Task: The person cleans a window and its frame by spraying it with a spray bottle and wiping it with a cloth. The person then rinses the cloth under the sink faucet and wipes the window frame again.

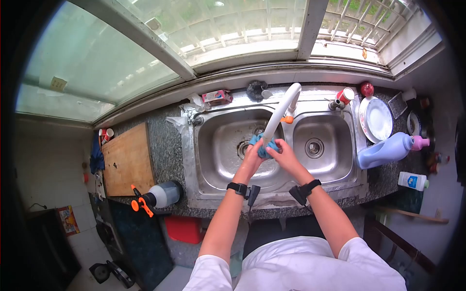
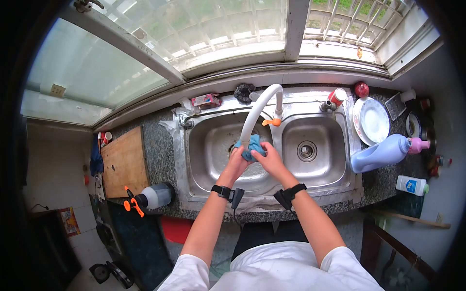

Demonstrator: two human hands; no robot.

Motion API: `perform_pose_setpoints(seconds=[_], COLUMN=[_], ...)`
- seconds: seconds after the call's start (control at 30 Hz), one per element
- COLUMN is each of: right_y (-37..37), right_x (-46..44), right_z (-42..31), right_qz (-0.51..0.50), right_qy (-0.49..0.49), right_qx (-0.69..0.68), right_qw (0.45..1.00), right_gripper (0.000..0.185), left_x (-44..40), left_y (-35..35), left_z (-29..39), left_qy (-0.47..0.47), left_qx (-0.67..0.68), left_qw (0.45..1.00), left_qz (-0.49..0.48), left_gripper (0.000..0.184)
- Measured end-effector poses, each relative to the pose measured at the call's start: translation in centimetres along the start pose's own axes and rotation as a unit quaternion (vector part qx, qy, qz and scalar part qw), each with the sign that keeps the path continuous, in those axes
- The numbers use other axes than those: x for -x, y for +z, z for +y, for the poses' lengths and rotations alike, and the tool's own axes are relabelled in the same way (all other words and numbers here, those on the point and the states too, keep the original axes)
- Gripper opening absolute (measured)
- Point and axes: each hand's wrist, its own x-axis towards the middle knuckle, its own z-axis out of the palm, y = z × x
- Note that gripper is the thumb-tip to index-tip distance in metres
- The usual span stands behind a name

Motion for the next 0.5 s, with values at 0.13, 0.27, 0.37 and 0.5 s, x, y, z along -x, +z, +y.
perform_pose_setpoints(seconds=[0.13, 0.27, 0.37, 0.5], right_y=[0.4, 0.8, 1.9, 3.3], right_x=[-0.8, 0.1, 0.3, -0.1], right_z=[0.9, -1.2, -2.3, -3.0], right_qz=[0.039, 0.060, -0.005, 0.100], right_qy=[0.011, -0.034, -0.011, -0.099], right_qx=[0.014, -0.074, -0.096, 0.025], right_qw=[0.999, 0.995, 0.995, 0.990], right_gripper=[0.028, 0.018, 0.016, 0.017], left_x=[2.5, 3.1, 1.8, 2.4], left_y=[-0.5, -3.6, -5.5, -4.7], left_z=[1.0, 1.7, 1.2, 1.6], left_qy=[0.019, -0.011, -0.057, 0.009], left_qx=[-0.118, 0.009, 0.144, -0.053], left_qw=[0.993, 1.000, 0.987, 0.999], left_qz=[0.001, -0.005, -0.048, 0.007], left_gripper=[0.043, 0.045, 0.041, 0.043])
